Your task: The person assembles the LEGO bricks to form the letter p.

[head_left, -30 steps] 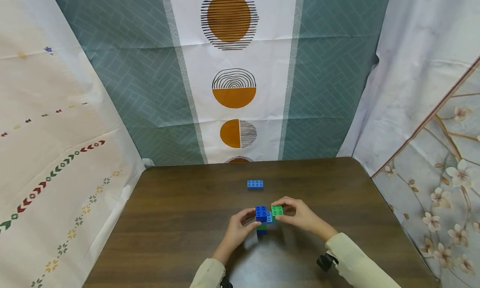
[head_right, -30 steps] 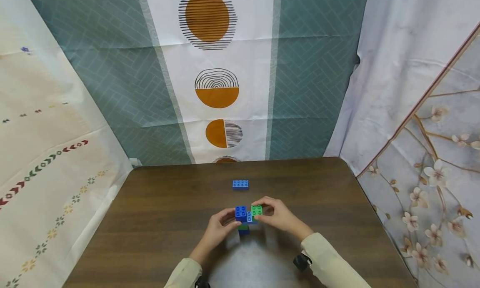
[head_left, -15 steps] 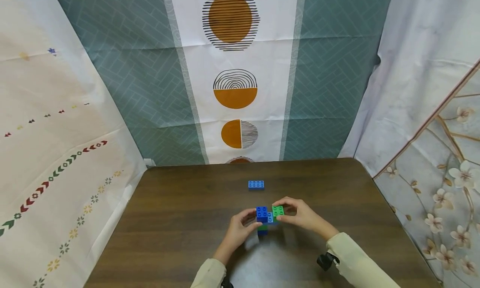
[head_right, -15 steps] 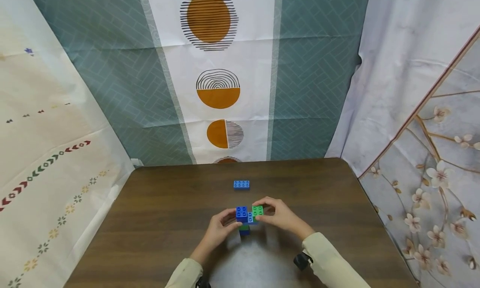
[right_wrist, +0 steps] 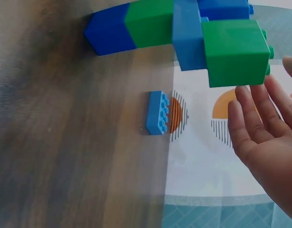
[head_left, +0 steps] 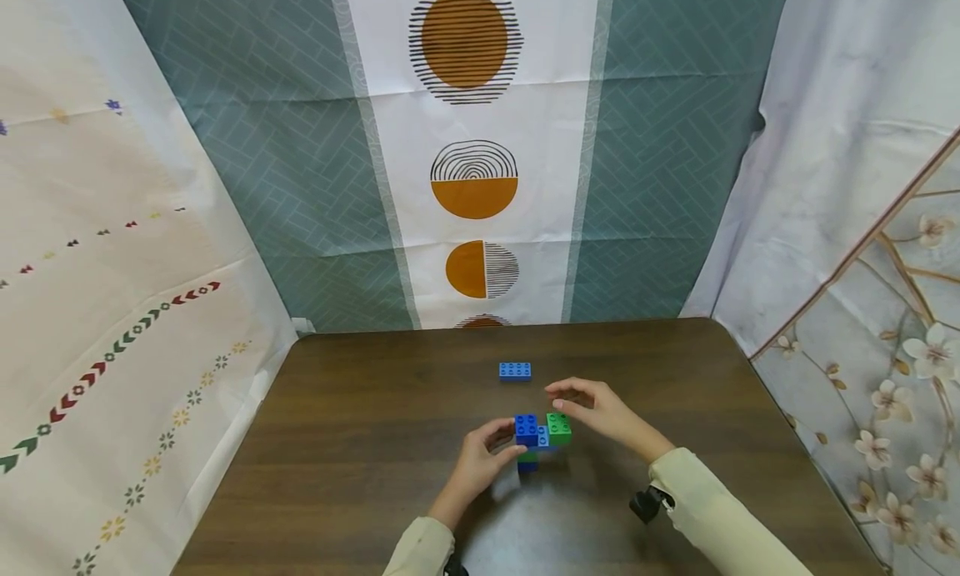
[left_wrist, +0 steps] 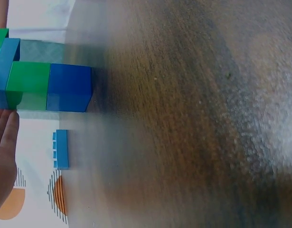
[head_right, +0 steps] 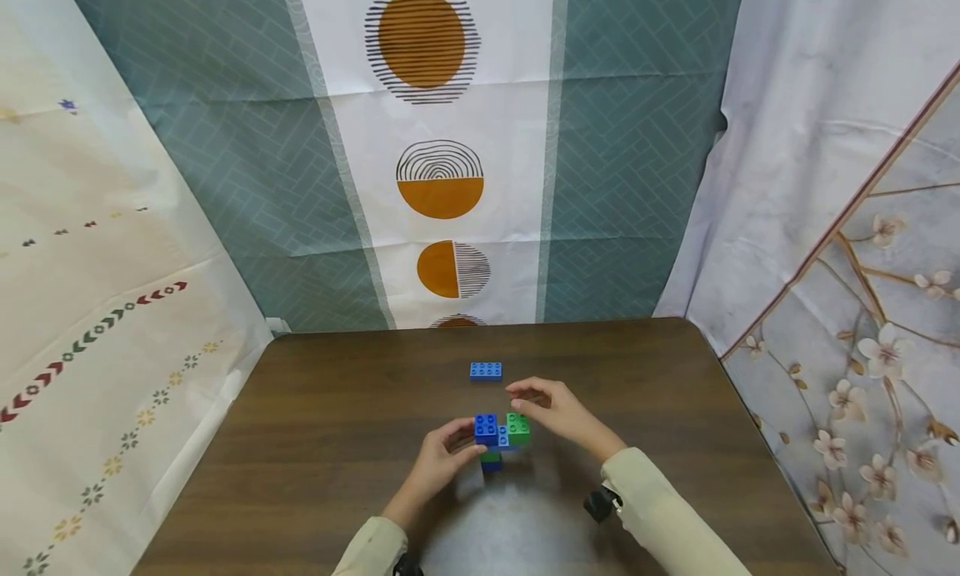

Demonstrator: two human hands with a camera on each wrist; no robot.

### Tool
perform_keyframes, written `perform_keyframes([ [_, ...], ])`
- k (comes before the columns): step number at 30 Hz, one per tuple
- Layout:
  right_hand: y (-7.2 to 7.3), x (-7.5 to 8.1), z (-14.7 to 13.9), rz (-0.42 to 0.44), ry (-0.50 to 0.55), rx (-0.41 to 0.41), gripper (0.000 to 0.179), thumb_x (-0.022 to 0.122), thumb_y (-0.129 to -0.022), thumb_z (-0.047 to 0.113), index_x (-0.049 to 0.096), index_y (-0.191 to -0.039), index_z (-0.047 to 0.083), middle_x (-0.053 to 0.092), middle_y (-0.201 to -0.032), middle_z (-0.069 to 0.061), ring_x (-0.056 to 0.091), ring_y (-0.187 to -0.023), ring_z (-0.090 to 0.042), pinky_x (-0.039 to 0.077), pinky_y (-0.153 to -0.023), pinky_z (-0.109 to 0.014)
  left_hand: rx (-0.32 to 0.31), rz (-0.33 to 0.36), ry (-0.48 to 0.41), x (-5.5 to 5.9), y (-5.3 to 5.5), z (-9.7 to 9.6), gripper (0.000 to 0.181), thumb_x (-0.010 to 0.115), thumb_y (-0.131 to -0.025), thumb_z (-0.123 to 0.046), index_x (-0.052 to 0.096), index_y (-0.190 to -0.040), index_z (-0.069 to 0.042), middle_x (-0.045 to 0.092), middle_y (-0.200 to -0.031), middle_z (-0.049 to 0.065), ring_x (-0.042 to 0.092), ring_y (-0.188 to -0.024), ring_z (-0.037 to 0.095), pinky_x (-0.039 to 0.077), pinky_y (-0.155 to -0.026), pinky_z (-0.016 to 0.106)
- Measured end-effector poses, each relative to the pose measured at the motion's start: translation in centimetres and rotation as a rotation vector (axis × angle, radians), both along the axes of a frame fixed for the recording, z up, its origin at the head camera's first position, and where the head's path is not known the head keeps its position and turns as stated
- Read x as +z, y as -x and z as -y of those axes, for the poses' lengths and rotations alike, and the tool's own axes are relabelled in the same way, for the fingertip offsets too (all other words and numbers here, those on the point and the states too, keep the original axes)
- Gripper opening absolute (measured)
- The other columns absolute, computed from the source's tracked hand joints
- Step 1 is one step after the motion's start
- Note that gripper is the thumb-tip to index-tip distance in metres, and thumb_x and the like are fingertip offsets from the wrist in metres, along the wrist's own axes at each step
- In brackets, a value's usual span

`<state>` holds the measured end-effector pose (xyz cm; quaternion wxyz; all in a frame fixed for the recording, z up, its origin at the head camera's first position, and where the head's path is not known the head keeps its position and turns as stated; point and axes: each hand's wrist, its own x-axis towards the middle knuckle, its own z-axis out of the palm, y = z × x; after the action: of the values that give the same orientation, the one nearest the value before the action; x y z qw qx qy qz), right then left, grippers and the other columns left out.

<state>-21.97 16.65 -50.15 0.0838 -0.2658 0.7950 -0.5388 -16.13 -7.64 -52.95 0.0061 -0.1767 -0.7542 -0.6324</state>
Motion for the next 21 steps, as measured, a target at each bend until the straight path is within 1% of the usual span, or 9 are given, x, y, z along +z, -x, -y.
perform_keyframes([
  [3, 0.7, 0.5, 0.1, 0.017, 0.033, -0.025, 0.031, 0.058, -0.097, 0.012, 0.058, -0.126, 0.002, 0.062, -0.122, -0.018, 0.058, -0.113, -0.033, 0.053, -0.091, -0.027, 0.000, 0.016, 0.002, 0.2, -0.1, 0.0, 0.032, 0.070, -0.084, 0.003, 0.061, -0.114, 0.011, 0.064, -0.112, 0.028, 0.061, -0.107, 0.042, 0.050, -0.092, 0.049],
  [5, 0.9, 1.4, 0.3, 0.017, 0.051, -0.037, 0.031, 0.059, -0.096, 0.009, 0.058, -0.125, -0.001, 0.061, -0.122, -0.022, 0.057, -0.113, -0.037, 0.053, -0.092, -0.029, 0.004, 0.025, 0.011, 0.2, -0.1, 0.0, 0.032, 0.070, -0.084, 0.002, 0.062, -0.114, 0.010, 0.064, -0.112, 0.026, 0.061, -0.107, 0.041, 0.050, -0.092, 0.047],
  [7, 1.2, 2.2, 0.5, 0.017, 0.063, -0.052, 0.031, 0.059, -0.096, 0.007, 0.058, -0.125, -0.002, 0.060, -0.122, -0.024, 0.057, -0.114, -0.039, 0.053, -0.092, -0.029, 0.005, 0.028, 0.015, 0.1, 0.0, 0.0, 0.032, 0.070, -0.085, 0.002, 0.061, -0.114, 0.010, 0.064, -0.112, 0.026, 0.061, -0.107, 0.040, 0.051, -0.092, 0.046],
  [9, 1.6, 2.7, 0.7, 0.012, 0.078, -0.058, 0.031, 0.059, -0.096, 0.007, 0.057, -0.124, -0.004, 0.059, -0.122, -0.027, 0.056, -0.114, -0.041, 0.053, -0.091, -0.029, 0.004, 0.014, 0.017, -0.2, 0.0, 0.0, 0.032, 0.070, -0.085, 0.002, 0.061, -0.114, 0.011, 0.064, -0.112, 0.027, 0.061, -0.106, 0.041, 0.051, -0.092, 0.045],
  [11, 2.5, 2.1, 0.7, 0.020, 0.095, -0.075, 0.031, 0.060, -0.095, 0.008, 0.058, -0.125, -0.002, 0.059, -0.123, -0.026, 0.056, -0.114, -0.039, 0.053, -0.091, -0.028, 0.007, 0.002, 0.019, -1.0, 0.3, 0.0, 0.033, 0.070, -0.084, 0.002, 0.061, -0.115, 0.010, 0.064, -0.112, 0.027, 0.061, -0.106, 0.041, 0.051, -0.091, 0.045],
  [13, 3.6, 0.9, 0.6, 0.014, 0.114, -0.093, 0.032, 0.062, -0.095, 0.011, 0.059, -0.125, -0.001, 0.060, -0.123, -0.023, 0.057, -0.114, -0.037, 0.053, -0.091, -0.028, 0.011, -0.007, 0.022, -1.9, 0.7, 0.1, 0.034, 0.071, -0.084, 0.002, 0.061, -0.116, 0.009, 0.064, -0.112, 0.025, 0.062, -0.106, 0.039, 0.052, -0.091, 0.044],
  [16, 5.4, -1.0, 0.4, 0.011, 0.128, -0.123, 0.033, 0.063, -0.094, 0.014, 0.060, -0.125, 0.003, 0.062, -0.123, -0.016, 0.059, -0.113, -0.030, 0.053, -0.091, -0.026, 0.016, 0.003, 0.021, -3.1, 1.2, 0.1, 0.035, 0.071, -0.084, 0.000, 0.062, -0.117, 0.005, 0.065, -0.113, 0.021, 0.063, -0.106, 0.035, 0.053, -0.091, 0.039],
  [19, 6.5, -2.1, 0.5, 0.019, 0.139, -0.152, 0.035, 0.065, -0.093, 0.017, 0.060, -0.126, 0.005, 0.063, -0.123, -0.013, 0.060, -0.113, -0.027, 0.053, -0.091, -0.028, 0.013, 0.004, 0.013, -3.5, 1.2, 0.3, 0.035, 0.073, -0.084, -0.005, 0.063, -0.117, 0.002, 0.066, -0.113, 0.018, 0.064, -0.106, 0.030, 0.053, -0.091, 0.035],
  [21, 7.0, -2.7, 0.7, 0.044, 0.149, -0.164, 0.039, 0.067, -0.092, 0.020, 0.060, -0.127, 0.005, 0.062, -0.125, -0.013, 0.060, -0.114, -0.027, 0.052, -0.093, -0.030, 0.013, 0.006, 0.006, -3.6, 1.3, 0.3, 0.036, 0.074, -0.084, -0.007, 0.064, -0.117, 0.001, 0.067, -0.113, 0.017, 0.064, -0.106, 0.028, 0.053, -0.091, 0.033],
])
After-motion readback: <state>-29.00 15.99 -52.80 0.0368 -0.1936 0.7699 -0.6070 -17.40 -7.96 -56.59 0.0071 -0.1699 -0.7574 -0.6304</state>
